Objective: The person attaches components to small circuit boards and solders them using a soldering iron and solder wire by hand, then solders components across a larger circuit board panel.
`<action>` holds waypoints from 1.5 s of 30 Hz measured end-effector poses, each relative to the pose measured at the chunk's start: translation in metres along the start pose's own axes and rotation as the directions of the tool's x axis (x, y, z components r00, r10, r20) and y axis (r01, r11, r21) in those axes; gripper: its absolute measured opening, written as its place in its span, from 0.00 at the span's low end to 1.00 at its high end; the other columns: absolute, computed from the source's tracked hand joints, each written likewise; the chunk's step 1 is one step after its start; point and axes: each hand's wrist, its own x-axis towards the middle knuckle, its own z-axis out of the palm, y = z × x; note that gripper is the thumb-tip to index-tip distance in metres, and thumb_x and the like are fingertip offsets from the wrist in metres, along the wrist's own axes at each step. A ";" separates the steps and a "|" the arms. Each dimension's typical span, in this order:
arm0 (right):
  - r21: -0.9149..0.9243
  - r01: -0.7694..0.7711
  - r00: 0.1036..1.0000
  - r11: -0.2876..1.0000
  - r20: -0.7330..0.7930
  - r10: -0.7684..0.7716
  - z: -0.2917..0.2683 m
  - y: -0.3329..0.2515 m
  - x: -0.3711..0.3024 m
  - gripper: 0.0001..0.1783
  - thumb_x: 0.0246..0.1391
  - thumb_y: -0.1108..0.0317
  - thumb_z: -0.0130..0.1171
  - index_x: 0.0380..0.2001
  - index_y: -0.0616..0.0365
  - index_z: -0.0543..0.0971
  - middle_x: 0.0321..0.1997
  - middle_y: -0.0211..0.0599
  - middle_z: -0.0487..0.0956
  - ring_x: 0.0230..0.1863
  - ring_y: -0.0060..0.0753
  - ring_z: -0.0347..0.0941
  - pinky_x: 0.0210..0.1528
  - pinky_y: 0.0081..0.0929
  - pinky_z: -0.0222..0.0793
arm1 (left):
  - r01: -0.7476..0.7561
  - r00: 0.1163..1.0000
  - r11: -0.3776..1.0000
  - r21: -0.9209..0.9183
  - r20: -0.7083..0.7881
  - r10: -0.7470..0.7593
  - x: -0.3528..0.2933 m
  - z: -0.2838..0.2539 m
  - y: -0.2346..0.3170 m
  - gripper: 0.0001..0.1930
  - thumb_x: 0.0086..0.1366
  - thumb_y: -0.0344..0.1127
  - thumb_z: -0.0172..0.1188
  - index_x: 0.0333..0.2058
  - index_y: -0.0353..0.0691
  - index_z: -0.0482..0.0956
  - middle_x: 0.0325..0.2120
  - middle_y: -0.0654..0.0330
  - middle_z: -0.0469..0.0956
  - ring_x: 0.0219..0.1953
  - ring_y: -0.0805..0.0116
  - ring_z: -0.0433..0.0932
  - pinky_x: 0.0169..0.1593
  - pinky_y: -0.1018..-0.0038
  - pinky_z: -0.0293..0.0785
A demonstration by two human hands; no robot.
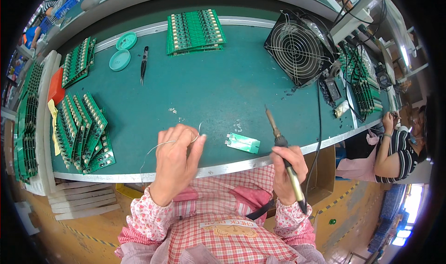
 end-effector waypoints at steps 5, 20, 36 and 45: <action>-0.150 0.004 0.995 0.989 0.100 0.011 0.011 -0.011 0.015 0.31 0.42 0.73 0.74 0.52 0.55 0.77 0.41 0.44 0.75 0.36 0.41 0.76 0.34 0.32 0.73 | -0.099 0.994 0.993 0.059 0.043 0.096 0.005 -0.004 0.004 0.09 0.55 0.28 0.67 0.33 0.40 0.76 0.38 0.58 0.77 0.39 0.59 0.74 0.43 0.65 0.64; 0.009 -0.250 0.911 0.968 -0.336 0.238 -0.071 0.018 0.004 0.15 0.65 0.65 0.52 0.48 0.63 0.77 0.37 0.38 0.79 0.37 0.29 0.76 0.42 0.26 0.73 | -0.181 0.981 0.981 0.070 -0.056 0.185 0.023 -0.004 0.016 0.01 0.63 0.27 0.59 0.32 0.38 0.79 0.33 0.59 0.78 0.37 0.59 0.76 0.44 0.66 0.64; 0.615 -0.460 0.661 0.640 -0.244 0.709 -0.126 0.196 0.134 0.20 0.64 0.56 0.55 0.51 0.59 0.75 0.34 0.32 0.79 0.32 0.18 0.74 0.30 0.16 0.71 | -0.128 0.985 0.987 0.098 -0.104 0.138 -0.007 0.017 0.027 0.15 0.50 0.31 0.72 0.34 0.40 0.75 0.34 0.56 0.76 0.37 0.58 0.75 0.42 0.66 0.65; 0.677 -0.553 0.714 0.485 0.084 0.695 -0.076 0.127 0.098 0.20 0.58 0.63 0.64 0.50 0.60 0.75 0.41 0.35 0.80 0.38 0.23 0.76 0.37 0.22 0.75 | -0.110 0.992 0.985 0.133 -0.046 0.117 -0.006 0.033 0.025 0.20 0.49 0.39 0.75 0.37 0.41 0.75 0.37 0.60 0.77 0.39 0.60 0.73 0.43 0.66 0.62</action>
